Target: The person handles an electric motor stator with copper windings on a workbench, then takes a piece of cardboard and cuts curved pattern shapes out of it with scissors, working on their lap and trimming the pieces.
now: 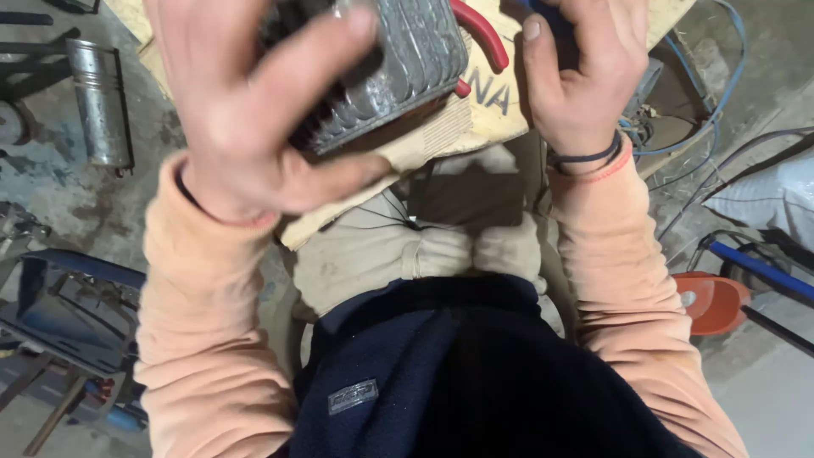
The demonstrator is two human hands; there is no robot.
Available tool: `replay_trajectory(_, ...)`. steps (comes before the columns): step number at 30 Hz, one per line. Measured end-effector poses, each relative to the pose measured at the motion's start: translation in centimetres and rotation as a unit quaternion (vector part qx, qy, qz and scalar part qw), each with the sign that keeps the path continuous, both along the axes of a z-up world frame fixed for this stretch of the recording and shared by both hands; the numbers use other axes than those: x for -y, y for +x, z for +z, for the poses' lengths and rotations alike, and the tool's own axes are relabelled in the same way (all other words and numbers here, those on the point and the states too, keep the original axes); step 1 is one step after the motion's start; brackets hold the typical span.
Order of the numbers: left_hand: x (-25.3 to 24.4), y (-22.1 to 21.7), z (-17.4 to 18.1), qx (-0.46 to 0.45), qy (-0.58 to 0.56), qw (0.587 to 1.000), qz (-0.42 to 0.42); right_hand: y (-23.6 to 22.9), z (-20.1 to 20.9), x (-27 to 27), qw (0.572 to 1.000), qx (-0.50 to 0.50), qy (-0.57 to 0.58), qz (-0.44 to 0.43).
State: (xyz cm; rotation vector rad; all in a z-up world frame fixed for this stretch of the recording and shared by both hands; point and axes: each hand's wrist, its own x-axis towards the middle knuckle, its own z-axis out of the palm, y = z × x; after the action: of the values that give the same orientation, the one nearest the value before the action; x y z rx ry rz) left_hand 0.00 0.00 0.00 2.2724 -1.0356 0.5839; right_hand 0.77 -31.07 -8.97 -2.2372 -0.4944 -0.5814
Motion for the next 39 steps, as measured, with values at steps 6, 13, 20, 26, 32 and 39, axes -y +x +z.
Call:
replay_trajectory(6,-1.5,-4.7,-6.9,0.024,0.014,0.987,0.157,-0.1,1.7,-0.8,0.992,0.092,-0.077,0.03)
replay_trajectory(13,-0.5,-5.6,-6.5,-0.032,-0.011,0.982,0.183,-0.6,3.2,-5.4,0.99,0.044,-0.017,0.134)
replay_trajectory(20,1.5,-5.0,-4.0,-0.067,0.023,0.979,0.19,-0.8,2.2,-6.3,0.99,0.007,0.043,0.132)
replay_trajectory(26,1.7,-5.3,-3.9,-0.079,0.022,0.977,0.195,-1.3,1.7,-6.6,0.989,-0.008,0.064,0.13)
replay_trajectory(32,-0.3,-4.6,-7.5,-0.137,-0.111,0.974,0.144,-1.8,0.1,-5.5,0.97,-0.093,0.139,0.179)
replay_trajectory(39,-1.1,-1.9,-9.2,-0.295,-0.478,0.824,0.081,1.3,0.6,-4.3,0.864,-0.299,0.324,0.242)
